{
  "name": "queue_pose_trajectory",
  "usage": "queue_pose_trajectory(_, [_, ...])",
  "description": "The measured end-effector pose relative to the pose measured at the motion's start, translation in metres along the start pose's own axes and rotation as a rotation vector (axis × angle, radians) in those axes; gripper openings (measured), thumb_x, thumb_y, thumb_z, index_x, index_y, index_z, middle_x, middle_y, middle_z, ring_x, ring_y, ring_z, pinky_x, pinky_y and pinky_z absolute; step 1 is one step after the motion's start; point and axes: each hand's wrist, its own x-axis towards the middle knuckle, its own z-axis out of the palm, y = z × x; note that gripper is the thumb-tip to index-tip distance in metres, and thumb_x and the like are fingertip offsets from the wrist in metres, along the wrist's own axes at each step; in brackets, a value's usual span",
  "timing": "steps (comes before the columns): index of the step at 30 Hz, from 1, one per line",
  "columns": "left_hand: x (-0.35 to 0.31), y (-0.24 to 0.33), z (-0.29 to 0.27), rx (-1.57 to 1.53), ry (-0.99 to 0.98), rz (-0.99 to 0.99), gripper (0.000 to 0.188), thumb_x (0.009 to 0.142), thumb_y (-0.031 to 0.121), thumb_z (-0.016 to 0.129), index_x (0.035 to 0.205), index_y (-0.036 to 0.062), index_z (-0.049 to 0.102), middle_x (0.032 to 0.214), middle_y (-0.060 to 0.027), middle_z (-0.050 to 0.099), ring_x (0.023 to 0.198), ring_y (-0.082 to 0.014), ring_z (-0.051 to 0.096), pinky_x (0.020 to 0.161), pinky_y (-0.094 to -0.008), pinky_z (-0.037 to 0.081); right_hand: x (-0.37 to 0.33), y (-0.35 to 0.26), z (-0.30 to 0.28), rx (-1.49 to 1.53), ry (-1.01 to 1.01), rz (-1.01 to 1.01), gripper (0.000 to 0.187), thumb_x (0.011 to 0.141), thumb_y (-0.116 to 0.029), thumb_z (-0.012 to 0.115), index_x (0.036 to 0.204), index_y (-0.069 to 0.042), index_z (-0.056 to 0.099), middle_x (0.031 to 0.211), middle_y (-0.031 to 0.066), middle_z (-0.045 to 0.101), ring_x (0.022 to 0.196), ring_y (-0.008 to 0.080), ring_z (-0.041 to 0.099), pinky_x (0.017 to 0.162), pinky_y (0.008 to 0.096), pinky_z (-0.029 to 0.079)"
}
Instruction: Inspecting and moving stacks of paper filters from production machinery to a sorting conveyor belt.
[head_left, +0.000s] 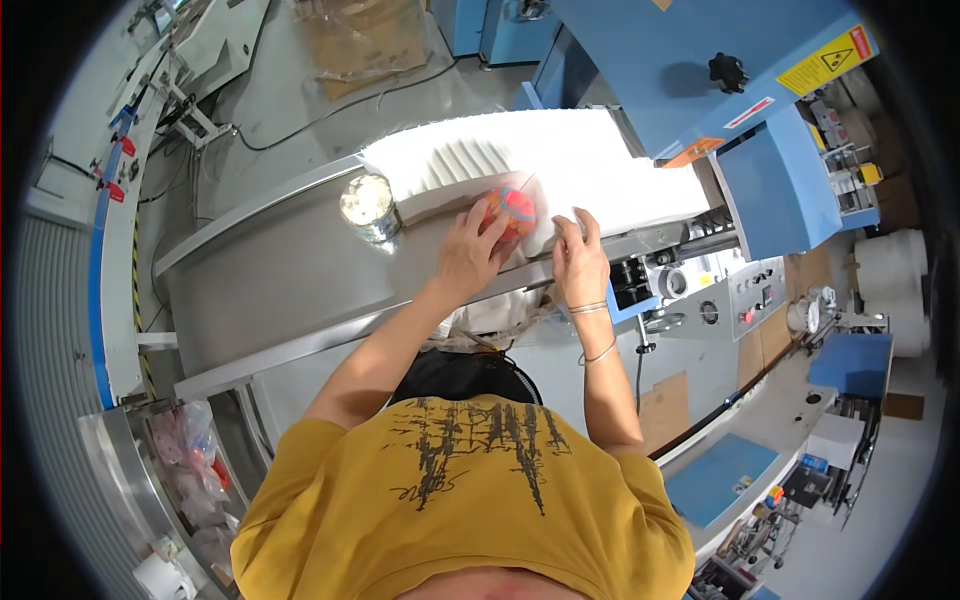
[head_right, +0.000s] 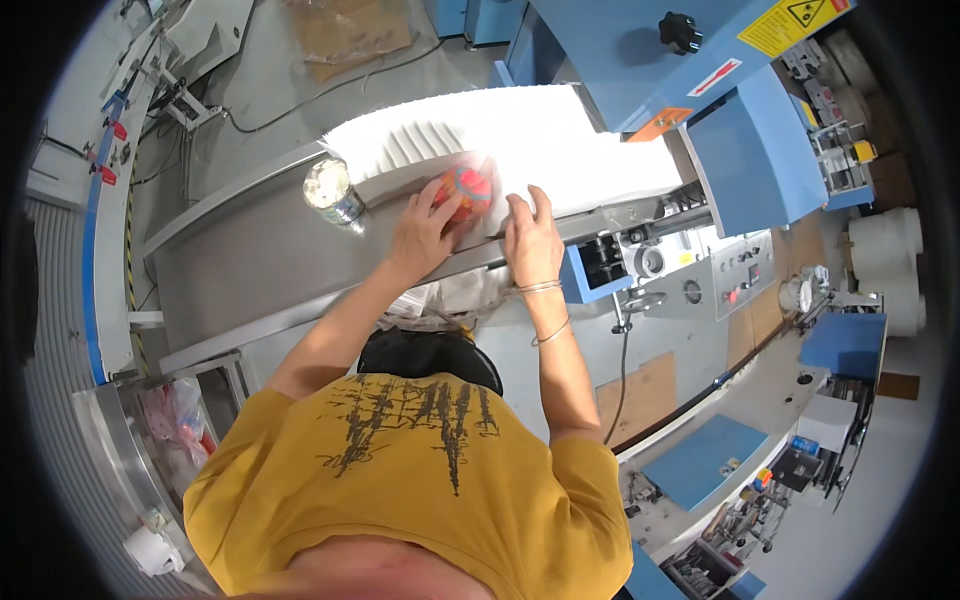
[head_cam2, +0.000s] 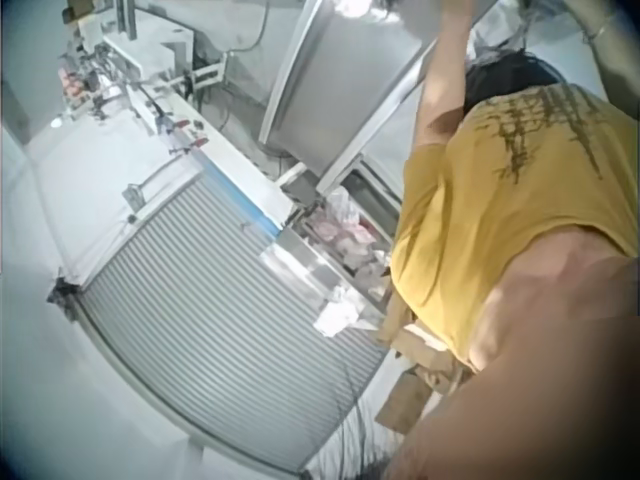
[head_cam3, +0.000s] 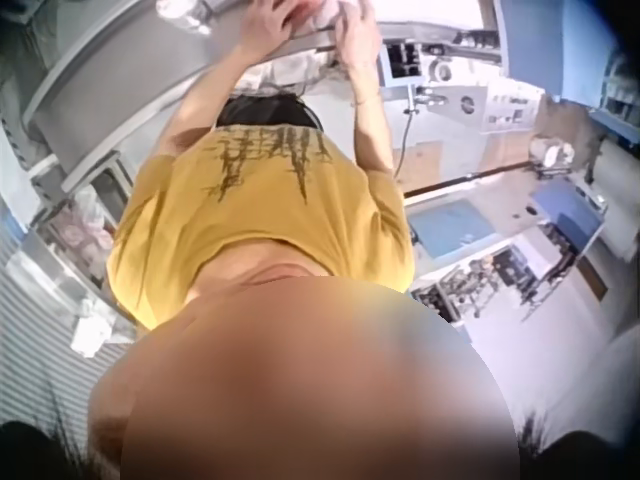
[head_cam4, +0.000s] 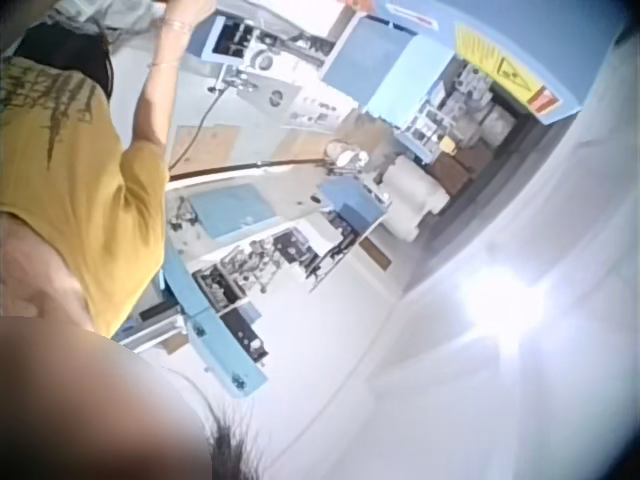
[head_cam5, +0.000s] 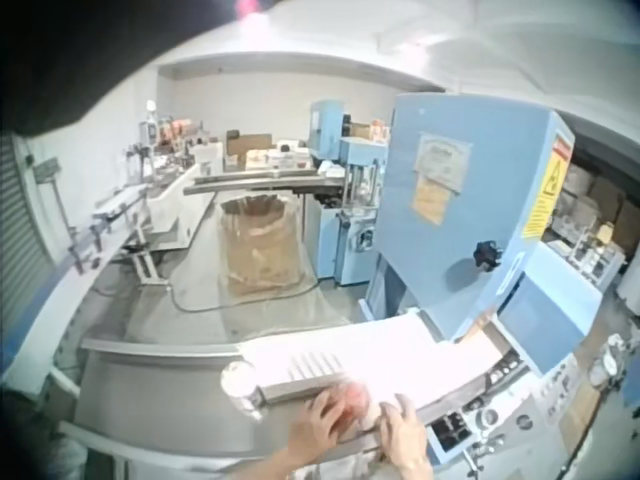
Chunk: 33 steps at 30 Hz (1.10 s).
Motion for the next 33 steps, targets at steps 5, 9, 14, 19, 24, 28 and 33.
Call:
queue_pose_trajectory(5, [-0.022,0.018,-0.014,0.038,-0.011,-0.031,0.046,0.072,0.023,0.074,0.113,0.0081,0.059,0.119,-0.0198,0.05,0.092,-0.0366,0.056,0.074,-0.0449,0.05,0.003,0.005,0.002,0.071,0.043,-0.007,0.026,0.082,-0.005,0.06,0.107,-0.011,0.062,0.124,0.0157,0.052,0.075,0.0292,0.065,0.067,0.0376,0.055])
queue_pose_trajectory(9, [-0.018,0.025,-0.004,0.021,0.044,-0.065,0.044,0.071,0.024,0.075,0.109,0.0071,0.059,0.114,-0.019,0.051,0.09,-0.0357,0.056,0.072,-0.0446,0.051,0.003,0.005,-0.002,0.123,0.013,0.004,0.024,0.083,-0.006,0.06,0.106,-0.01,0.062,0.123,0.0149,0.053,0.071,0.0263,0.066,0.064,0.0353,0.055])
queue_pose_trajectory(14, [-0.017,0.028,0.007,-0.028,0.031,-0.059,0.048,0.071,0.027,0.078,0.11,0.0059,0.061,0.118,-0.02,0.05,0.094,-0.0347,0.058,0.072,-0.0422,0.051,0.004,-0.003,-0.005,0.15,-0.016,0.06,0.022,0.081,-0.007,0.063,0.103,-0.008,0.061,0.122,0.0155,0.055,0.069,0.0234,0.064,0.063,0.0345,0.054])
queue_pose_trajectory(19, [-0.012,0.03,0.005,-0.053,0.009,-0.048,0.042,0.073,0.026,0.076,0.106,0.0059,0.06,0.113,-0.0179,0.051,0.091,-0.033,0.056,0.069,-0.0422,0.051,0.005,-0.001,0.001,0.184,0.048,0.076,0.025,0.08,-0.004,0.064,0.104,-0.005,0.055,0.117,0.0151,0.056,0.074,0.0249,0.063,0.06,0.0321,0.053])
queue_pose_trajectory(24, [-0.009,0.025,0.007,-0.068,0.048,-0.001,0.04,0.073,0.024,0.075,0.105,0.0069,0.059,0.111,-0.0163,0.051,0.09,-0.0314,0.055,0.069,-0.0421,0.05,0.007,0.0,0.004,0.039,0.082,0.018,0.028,0.081,-0.004,0.061,0.107,-0.004,0.052,0.118,0.0163,0.055,0.085,0.0339,0.063,0.066,0.0369,0.054])
queue_pose_trajectory(28, [-0.004,0.016,0.002,-0.156,-0.003,-0.046,0.043,0.07,0.023,0.076,0.105,0.0059,0.058,0.119,-0.0156,0.047,0.102,-0.0321,0.052,0.081,-0.0418,0.048,0.012,-0.006,0.002,-0.047,-0.037,0.132,0.034,0.081,-0.01,0.064,0.113,-0.005,0.051,0.118,0.0162,0.054,0.093,0.0377,0.061,0.07,0.0403,0.053])
queue_pose_trajectory(33, [-0.01,-0.004,-0.037,-0.333,0.027,-0.091,0.038,0.076,0.023,0.072,0.107,0.0056,0.058,0.122,-0.0161,0.049,0.106,-0.0334,0.051,0.086,-0.0437,0.045,0.011,-0.031,-0.012,-0.246,0.141,0.012,0.049,0.079,-0.025,0.072,0.119,-0.006,0.05,0.118,0.0166,0.053,0.088,0.0355,0.062,0.068,0.0391,0.053])
